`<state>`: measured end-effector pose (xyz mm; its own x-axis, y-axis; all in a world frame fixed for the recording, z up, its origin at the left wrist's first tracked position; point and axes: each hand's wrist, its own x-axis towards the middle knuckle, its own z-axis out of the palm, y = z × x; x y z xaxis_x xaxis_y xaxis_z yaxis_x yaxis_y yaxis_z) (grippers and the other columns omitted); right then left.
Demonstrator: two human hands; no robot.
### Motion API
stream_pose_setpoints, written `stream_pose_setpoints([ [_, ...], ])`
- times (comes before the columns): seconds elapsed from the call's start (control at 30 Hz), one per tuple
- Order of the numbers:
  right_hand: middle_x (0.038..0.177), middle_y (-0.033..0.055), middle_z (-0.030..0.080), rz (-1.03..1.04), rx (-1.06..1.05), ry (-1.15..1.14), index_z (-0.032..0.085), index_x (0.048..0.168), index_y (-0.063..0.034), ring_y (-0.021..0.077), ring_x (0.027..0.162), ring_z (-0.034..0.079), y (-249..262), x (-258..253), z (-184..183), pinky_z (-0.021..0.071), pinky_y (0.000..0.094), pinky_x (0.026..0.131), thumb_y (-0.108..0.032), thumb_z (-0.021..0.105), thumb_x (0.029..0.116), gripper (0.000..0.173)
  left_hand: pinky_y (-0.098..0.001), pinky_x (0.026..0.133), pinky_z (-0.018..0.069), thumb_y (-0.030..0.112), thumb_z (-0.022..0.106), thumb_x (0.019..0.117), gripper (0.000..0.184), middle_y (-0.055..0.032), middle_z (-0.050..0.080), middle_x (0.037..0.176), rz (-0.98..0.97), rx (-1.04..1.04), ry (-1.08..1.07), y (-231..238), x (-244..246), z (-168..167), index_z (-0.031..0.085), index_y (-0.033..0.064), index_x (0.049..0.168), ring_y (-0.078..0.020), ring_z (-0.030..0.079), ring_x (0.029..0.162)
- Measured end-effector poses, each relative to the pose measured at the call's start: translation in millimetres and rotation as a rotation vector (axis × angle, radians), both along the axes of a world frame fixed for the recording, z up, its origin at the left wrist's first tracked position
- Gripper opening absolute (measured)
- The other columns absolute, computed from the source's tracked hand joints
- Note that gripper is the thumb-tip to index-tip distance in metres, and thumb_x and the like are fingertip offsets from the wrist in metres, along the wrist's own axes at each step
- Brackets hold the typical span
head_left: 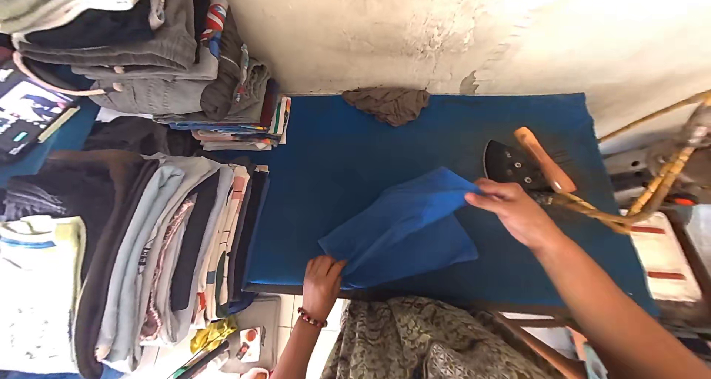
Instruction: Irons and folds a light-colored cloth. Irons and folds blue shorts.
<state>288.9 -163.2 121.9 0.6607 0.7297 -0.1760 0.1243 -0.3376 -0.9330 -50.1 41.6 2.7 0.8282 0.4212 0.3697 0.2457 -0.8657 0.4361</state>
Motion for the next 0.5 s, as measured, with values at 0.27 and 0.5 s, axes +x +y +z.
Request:
stream_pose_setpoints([
  [0.27,0.138,0.0319,0.056,0.250,-0.679,0.011,0.065,0.131,0.0059,0.0443,0.124,0.058,-59,-4,-74,0.0449,0.0550,0.107,-0.022,0.072,0.0978,0.044,-0.0642,0.092,0.0503,0.056,0.071,0.0846,0.059,-0.0198,0.074,0.107,-0.115,-0.081,0.208,-6,15,1,0.077,0.0017,0.107,-0.0423,0.070,0.104],
  [0.5,0.116,0.0302,0.067,-0.128,-0.581,-0.045,0.063,0.124,0.0086,0.0439,0.110,0.065,37,20,-113,0.0491,0.0610,0.097,-0.026,0.063,0.1042,0.040,-0.0579,0.116,0.0329,0.026,0.055,0.1055,0.038,-0.0207,0.056,0.146,-0.351,-0.257,0.549,3,177,27,0.065,0.0040,0.135,-0.0387,0.048,0.140],
])
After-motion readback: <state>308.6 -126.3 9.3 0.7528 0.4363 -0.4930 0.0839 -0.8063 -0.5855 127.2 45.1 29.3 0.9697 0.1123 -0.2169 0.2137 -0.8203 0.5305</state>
